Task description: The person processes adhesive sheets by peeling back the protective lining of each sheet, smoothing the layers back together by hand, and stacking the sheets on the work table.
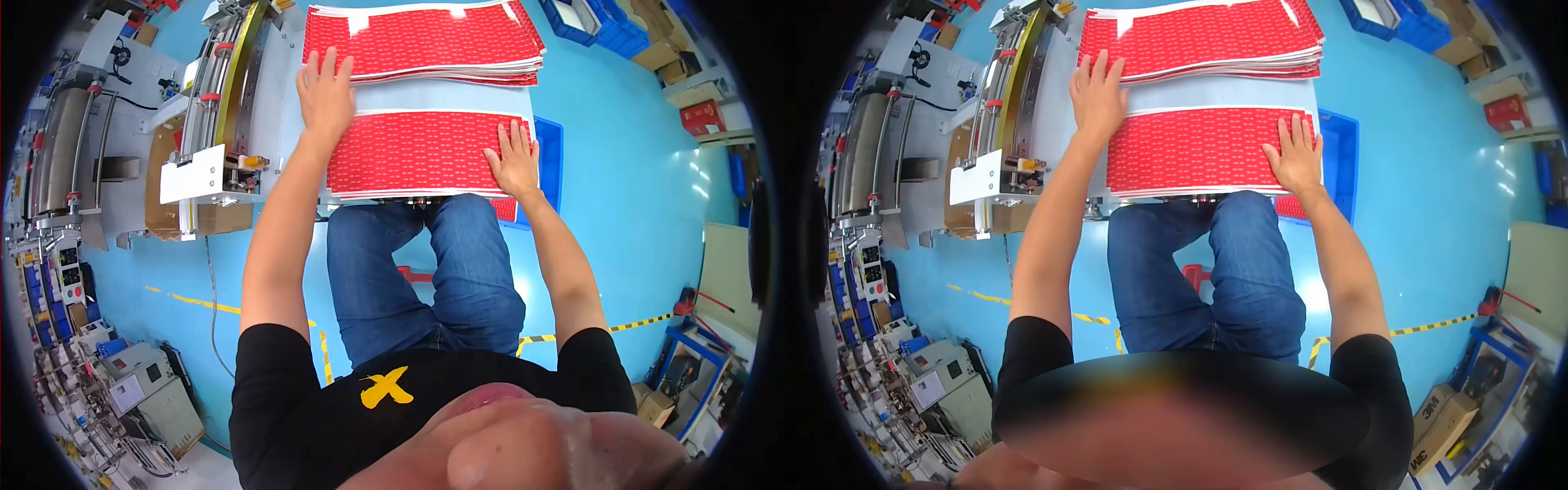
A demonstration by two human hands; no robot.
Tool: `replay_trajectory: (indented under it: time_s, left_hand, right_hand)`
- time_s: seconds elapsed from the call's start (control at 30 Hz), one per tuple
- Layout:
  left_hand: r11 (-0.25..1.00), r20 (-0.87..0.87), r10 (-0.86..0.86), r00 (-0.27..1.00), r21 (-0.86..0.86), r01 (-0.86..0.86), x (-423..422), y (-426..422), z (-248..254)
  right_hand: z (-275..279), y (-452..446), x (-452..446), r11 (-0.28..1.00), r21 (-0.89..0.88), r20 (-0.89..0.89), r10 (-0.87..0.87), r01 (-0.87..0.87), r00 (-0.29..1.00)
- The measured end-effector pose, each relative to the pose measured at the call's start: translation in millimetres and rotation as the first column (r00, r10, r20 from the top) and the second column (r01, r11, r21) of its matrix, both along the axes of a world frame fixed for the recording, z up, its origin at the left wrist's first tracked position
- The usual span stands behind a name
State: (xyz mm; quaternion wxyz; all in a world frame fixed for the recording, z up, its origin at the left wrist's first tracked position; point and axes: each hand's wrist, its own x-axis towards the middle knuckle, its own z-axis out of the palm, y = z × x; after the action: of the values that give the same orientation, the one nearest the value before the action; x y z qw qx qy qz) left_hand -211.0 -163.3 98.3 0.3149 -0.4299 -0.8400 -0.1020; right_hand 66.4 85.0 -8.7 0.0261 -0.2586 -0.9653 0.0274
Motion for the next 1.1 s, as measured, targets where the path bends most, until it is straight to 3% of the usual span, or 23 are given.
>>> replay_trajectory:
  time_s: [0.07,0.17,0.27,0.37,0.4,0.43,0.5,0.6,0.7,0.73,0.8,0.83,0.87,0.97,1.0,1.1]
  left_hand:
    - [0.989,-0.114,0.038,0.993,-0.137,-0.053,-27.8,-2.1,-1.6]
    - [0.983,-0.026,-0.175,0.984,-0.063,0.173,-20.8,-8.2,7.4]
    - [0.940,0.069,-0.330,0.942,0.113,0.321,24.4,-20.2,10.9]
    - [0.907,0.161,-0.407,0.899,0.190,0.376,72.4,-46.3,-9.1]
    - [0.903,0.187,-0.414,0.891,0.206,0.377,86.8,-56.4,-22.4]
    - [0.912,0.213,-0.395,0.894,0.208,0.354,98.0,-65.3,-32.6]
    - [0.932,0.275,-0.347,0.896,0.206,0.298,119.2,-85.0,-54.9]
    - [0.958,0.402,-0.266,0.876,0.210,0.195,140.3,-101.7,-82.5]
    - [0.956,0.498,-0.119,0.859,0.292,-0.037,158.1,-105.6,-81.6]
    - [0.938,0.532,-0.060,0.845,0.320,-0.135,164.0,-107.7,-80.4]
    - [0.822,0.836,-0.093,0.541,0.371,-0.432,170.0,-117.4,-102.6]
    - [0.746,0.923,-0.147,0.356,0.340,-0.573,170.2,-119.6,-102.4]
    - [0.791,0.935,-0.109,0.337,0.287,-0.540,168.2,-122.8,-101.6]
    - [0.773,0.957,-0.229,0.177,0.289,-0.564,161.9,-123.3,-97.5]
    - [0.752,0.943,-0.270,0.196,0.334,-0.568,160.5,-122.0,-97.8]
    - [0.756,0.931,-0.343,0.123,0.351,-0.553,158.1,-123.8,-95.9]
  right_hand:
    - [-2.2,1.8,1.0,1.000,0.023,-0.011,-0.001,0.001,1.000]
    - [0.6,1.5,0.1,0.999,0.030,0.018,-0.009,0.009,1.000]
    - [-2.9,1.2,2.5,0.999,0.034,-0.097,0.016,-0.013,0.995]
    - [-14.6,15.6,8.1,0.992,-0.126,-0.281,-0.017,-0.020,0.959]
    - [-21.3,24.2,12.8,0.979,-0.202,-0.489,-0.075,-0.029,0.869]
    - [-19.5,27.6,21.7,0.953,-0.303,-0.574,-0.182,0.000,0.799]
    - [-13.3,21.6,42.8,0.897,-0.413,-0.635,-0.407,0.157,0.656]
    - [6.2,-0.3,59.6,0.845,-0.505,-0.699,-0.521,0.178,0.490]
    - [27.9,-19.9,55.2,0.872,-0.482,-0.724,-0.454,0.090,0.520]
    - [35.4,-27.1,48.1,0.849,-0.527,-0.683,-0.439,0.021,0.584]
    - [42.2,-45.3,26.6,0.773,-0.625,-0.599,-0.389,-0.106,0.700]
    - [40.7,-58.1,10.2,0.762,-0.613,-0.599,-0.275,-0.209,0.752]
    - [38.0,-76.4,-5.2,0.646,-0.699,-0.560,-0.229,-0.306,0.796]
    - [38.9,-134.8,-48.3,0.540,-0.724,-0.460,0.086,-0.430,0.884]
    - [44.1,-152.5,-58.1,0.515,-0.725,-0.442,0.163,-0.458,0.882]
    - [34.5,-189.5,-81.1,0.474,-0.759,-0.393,0.214,-0.447,0.894]
